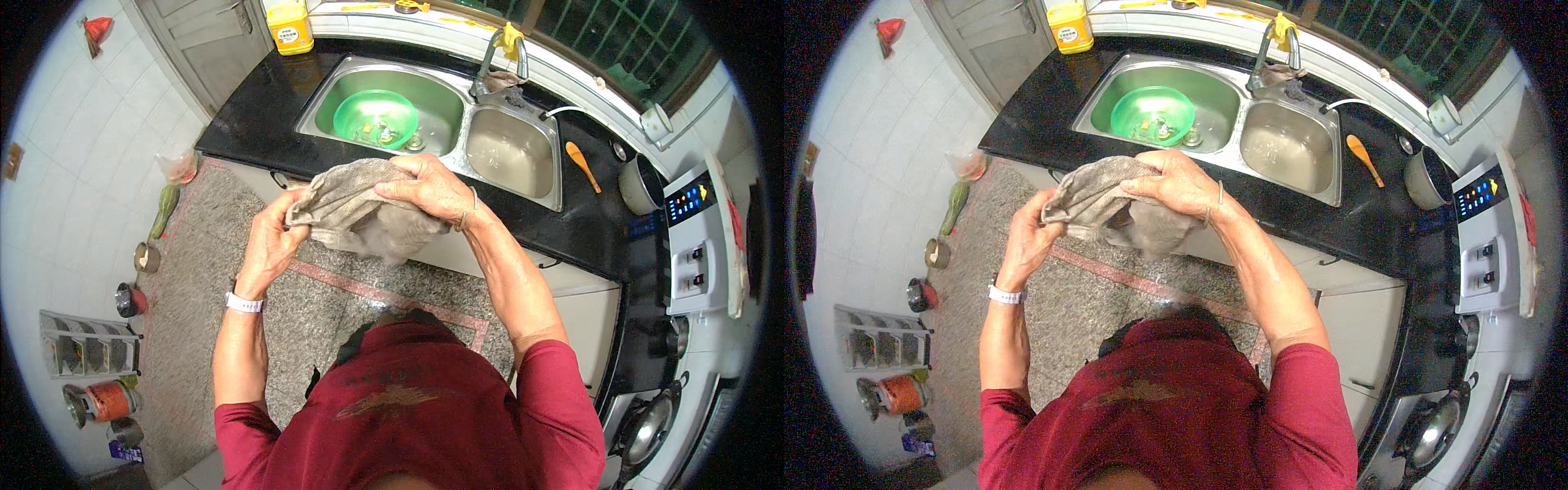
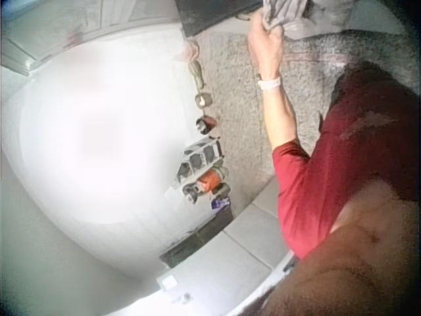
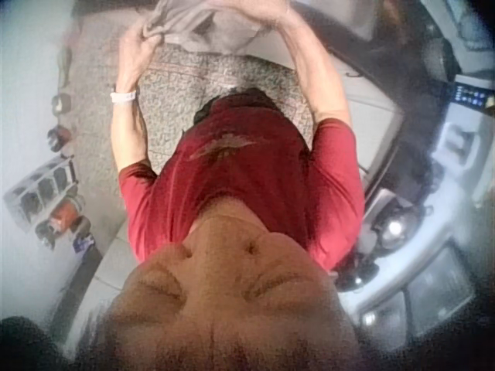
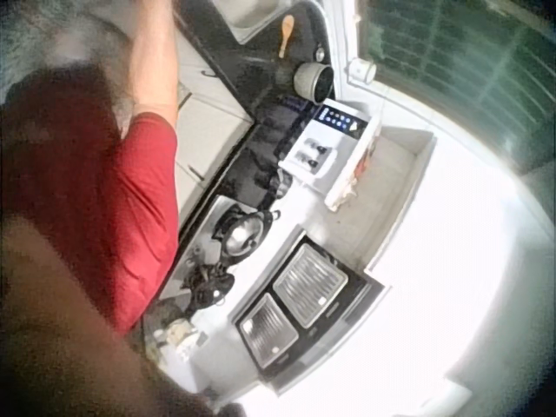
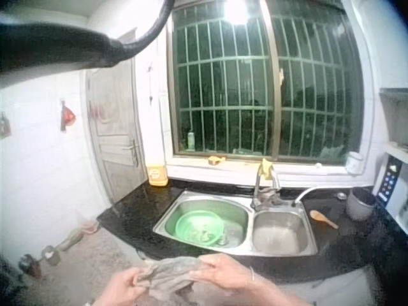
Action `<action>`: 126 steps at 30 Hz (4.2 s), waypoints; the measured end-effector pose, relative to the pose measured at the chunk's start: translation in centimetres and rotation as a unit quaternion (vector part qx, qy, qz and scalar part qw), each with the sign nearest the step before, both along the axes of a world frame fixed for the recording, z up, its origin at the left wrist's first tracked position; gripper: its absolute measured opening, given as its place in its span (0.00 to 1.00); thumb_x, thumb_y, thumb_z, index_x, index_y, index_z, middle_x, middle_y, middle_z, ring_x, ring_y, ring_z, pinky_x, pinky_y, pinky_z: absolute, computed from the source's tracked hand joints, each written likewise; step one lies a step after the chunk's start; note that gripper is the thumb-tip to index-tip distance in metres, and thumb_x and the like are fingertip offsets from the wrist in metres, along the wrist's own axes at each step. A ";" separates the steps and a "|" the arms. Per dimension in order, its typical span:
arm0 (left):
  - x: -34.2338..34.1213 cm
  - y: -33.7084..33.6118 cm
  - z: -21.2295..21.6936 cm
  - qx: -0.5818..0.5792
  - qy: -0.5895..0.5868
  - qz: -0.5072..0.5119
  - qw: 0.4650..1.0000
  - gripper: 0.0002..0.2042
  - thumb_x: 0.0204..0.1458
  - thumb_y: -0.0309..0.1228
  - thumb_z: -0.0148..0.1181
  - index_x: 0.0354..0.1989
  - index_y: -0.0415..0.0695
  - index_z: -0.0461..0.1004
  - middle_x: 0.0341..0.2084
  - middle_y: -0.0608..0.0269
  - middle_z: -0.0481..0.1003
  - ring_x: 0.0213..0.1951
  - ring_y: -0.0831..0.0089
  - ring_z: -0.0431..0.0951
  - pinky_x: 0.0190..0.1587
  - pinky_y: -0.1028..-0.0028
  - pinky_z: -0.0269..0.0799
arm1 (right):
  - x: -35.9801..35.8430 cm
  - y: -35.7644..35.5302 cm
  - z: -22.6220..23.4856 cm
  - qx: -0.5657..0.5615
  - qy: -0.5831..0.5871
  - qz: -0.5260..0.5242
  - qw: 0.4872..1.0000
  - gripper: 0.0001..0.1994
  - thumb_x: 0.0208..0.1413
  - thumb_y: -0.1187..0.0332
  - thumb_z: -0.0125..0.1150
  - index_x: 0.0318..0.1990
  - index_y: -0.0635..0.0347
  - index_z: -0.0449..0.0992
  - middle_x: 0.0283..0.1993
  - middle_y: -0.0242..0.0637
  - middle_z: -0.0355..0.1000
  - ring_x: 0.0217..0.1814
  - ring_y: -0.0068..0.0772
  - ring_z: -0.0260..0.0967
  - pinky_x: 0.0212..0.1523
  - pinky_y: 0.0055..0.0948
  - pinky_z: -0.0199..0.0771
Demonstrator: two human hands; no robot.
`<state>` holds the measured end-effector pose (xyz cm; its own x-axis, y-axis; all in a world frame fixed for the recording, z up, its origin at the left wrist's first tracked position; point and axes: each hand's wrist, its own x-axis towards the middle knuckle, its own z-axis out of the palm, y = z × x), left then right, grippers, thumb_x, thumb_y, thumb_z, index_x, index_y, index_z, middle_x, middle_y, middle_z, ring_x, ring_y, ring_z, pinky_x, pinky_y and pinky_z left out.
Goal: The person wipes a kitchen countertop and the edges of a sink with a cloth, rinses the cloth under a faucet, and then rinses a plastic bowl.
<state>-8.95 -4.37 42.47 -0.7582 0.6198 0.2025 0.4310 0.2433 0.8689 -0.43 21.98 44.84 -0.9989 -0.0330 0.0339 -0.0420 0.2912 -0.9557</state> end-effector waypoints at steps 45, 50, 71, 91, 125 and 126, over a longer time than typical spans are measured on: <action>1.1 6.2 -17.7 -0.048 -0.378 0.123 0.917 0.05 0.58 0.29 0.57 0.38 0.41 0.75 0.33 0.65 0.76 0.33 0.76 0.76 0.38 0.73 0.75 | 21.3 30.0 -19.9 0.438 -0.395 -0.605 0.534 0.35 0.58 0.36 0.37 0.69 0.39 0.51 0.73 0.44 0.44 0.76 0.49 0.36 0.64 0.73 0.29; 3.2 -1.1 -21.3 -0.054 -0.449 0.232 0.861 0.05 0.58 0.29 0.55 0.38 0.42 0.74 0.32 0.67 0.76 0.29 0.77 0.75 0.35 0.75 0.76 | 18.3 26.2 -20.3 0.525 -0.372 -0.531 0.551 0.33 0.59 0.38 0.37 0.69 0.38 0.51 0.73 0.44 0.45 0.76 0.48 0.37 0.63 0.74 0.33; -6.9 -30.8 -25.4 0.022 -0.432 0.344 0.834 0.05 0.58 0.30 0.56 0.36 0.42 0.75 0.29 0.68 0.75 0.27 0.78 0.75 0.31 0.76 0.74 | -27.9 -11.9 -18.3 0.559 -0.088 -0.184 0.804 0.34 0.60 0.45 0.43 0.69 0.54 0.50 0.72 0.49 0.43 0.75 0.51 0.35 0.67 0.68 0.26; -23.6 -31.4 -23.6 -0.023 -0.516 0.454 0.726 0.07 0.56 0.26 0.56 0.40 0.37 0.73 0.33 0.57 0.77 0.33 0.66 0.80 0.33 0.71 0.77 | -60.6 -27.5 -20.8 0.427 0.209 0.173 0.863 0.31 0.55 0.47 0.52 0.65 0.44 0.61 0.70 0.39 0.54 0.74 0.45 0.42 0.69 0.65 0.23; -49.7 -49.9 -32.4 -0.043 -0.563 0.321 0.760 0.11 0.54 0.34 0.60 0.39 0.38 0.75 0.32 0.57 0.77 0.35 0.66 0.76 0.35 0.70 0.76 | -92.4 -6.6 -20.9 0.563 -0.031 -0.203 0.800 0.23 0.59 0.52 0.41 0.58 0.49 0.68 0.70 0.37 0.52 0.75 0.39 0.40 0.71 0.57 0.31; -48.9 -51.2 -32.2 -0.075 -0.572 0.327 0.748 0.11 0.54 0.33 0.60 0.39 0.38 0.76 0.32 0.57 0.77 0.35 0.67 0.76 0.35 0.70 0.76 | -92.1 -6.8 -21.1 0.558 -0.031 -0.203 0.804 0.22 0.59 0.52 0.42 0.56 0.50 0.69 0.70 0.37 0.53 0.74 0.39 0.40 0.71 0.57 0.32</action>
<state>-57.90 -55.54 10.22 -0.5326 -0.0091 -0.8463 -0.8288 0.2081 0.5194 -92.51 15.14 23.77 -0.9337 0.3210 0.1588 0.3110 0.9466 -0.0852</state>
